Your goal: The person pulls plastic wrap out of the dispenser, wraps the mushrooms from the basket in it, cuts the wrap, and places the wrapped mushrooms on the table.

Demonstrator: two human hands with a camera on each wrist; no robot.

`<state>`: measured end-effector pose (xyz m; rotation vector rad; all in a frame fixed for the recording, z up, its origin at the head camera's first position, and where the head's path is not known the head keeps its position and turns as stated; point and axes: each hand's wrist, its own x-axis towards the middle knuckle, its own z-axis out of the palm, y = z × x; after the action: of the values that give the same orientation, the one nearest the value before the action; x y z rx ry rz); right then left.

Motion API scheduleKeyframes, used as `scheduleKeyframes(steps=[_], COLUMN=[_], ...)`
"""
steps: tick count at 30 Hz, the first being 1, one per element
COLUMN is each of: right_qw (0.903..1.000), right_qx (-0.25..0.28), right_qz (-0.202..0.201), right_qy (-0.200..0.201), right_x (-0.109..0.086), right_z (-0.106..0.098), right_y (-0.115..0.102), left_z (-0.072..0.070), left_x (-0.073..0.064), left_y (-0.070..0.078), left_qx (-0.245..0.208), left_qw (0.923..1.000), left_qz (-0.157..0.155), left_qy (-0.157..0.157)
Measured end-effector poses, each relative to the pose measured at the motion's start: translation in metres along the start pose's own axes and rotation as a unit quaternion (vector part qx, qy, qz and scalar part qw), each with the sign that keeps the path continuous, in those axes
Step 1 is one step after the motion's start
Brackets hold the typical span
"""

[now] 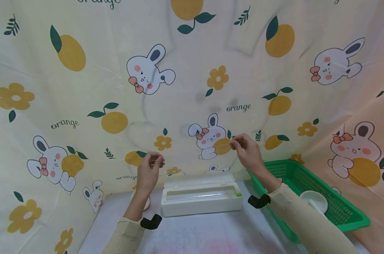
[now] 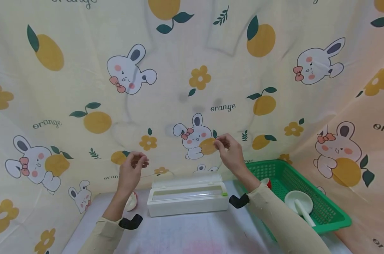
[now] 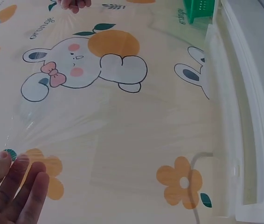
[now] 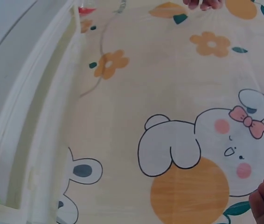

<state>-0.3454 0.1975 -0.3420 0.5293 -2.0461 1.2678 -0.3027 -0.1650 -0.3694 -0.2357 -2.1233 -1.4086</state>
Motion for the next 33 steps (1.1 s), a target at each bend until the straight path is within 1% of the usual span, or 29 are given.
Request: scheduleKeyframes(steps=[3, 6, 9, 12, 15, 18, 19, 21, 24, 29, 33], right_qw=[1.0, 0.9999, 0.9994, 0.9987, 0.9995, 0.9998, 0.9995, 0.9991, 0.9989, 0.9984, 0.9983], right_qx=[0.005, -0.004, -0.025, -0.039, -0.021, 0.017, 0.031, 0.041, 0.044, 0.049, 0.04], right_qz=[-0.003, -0.011, -0.021, -0.026, -0.021, -0.012, -0.009, -0.007, -0.008, -0.013, -0.006], right_qy=[0.002, 0.008, 0.015, 0.019, 0.015, 0.001, -0.004, -0.011, -0.016, -0.024, -0.043], right_x=[-0.001, -0.004, -0.011, -0.023, -0.036, -0.049, -0.054, -0.063, -0.077, -0.096, -0.111], right_z=[-0.002, -0.004, -0.008, -0.013, -0.018, -0.022, -0.023, -0.025, -0.028, -0.033, -0.037], right_y=[-0.002, -0.004, -0.006, -0.012, -0.018, -0.022, -0.023, -0.025, -0.027, -0.029, -0.03], left_z=[-0.001, -0.003, -0.006, -0.009, -0.012, -0.014, -0.015, -0.018, -0.02, -0.025, -0.028], left_x=[-0.001, -0.004, -0.012, -0.023, -0.034, -0.044, -0.048, -0.055, -0.064, -0.076, -0.087], left_y=[0.001, 0.002, 0.003, 0.003, 0.003, 0.003, 0.003, 0.002, 0.0, -0.004, -0.006], left_qx=[-0.006, -0.005, 0.007, 0.02, 0.008, -0.006, -0.012, -0.013, -0.014, -0.021, -0.026], left_qw=[1.0, 0.9999, 0.9996, 0.9991, 0.9997, 0.9999, 0.9999, 0.9999, 0.9998, 0.9992, 0.9982], left_qz=[0.006, 0.014, 0.025, 0.033, 0.023, 0.008, 0.006, 0.006, 0.008, 0.011, 0.003], left_qy=[0.004, 0.006, 0.013, 0.016, 0.006, -0.003, -0.003, -0.004, -0.01, -0.032, -0.053])
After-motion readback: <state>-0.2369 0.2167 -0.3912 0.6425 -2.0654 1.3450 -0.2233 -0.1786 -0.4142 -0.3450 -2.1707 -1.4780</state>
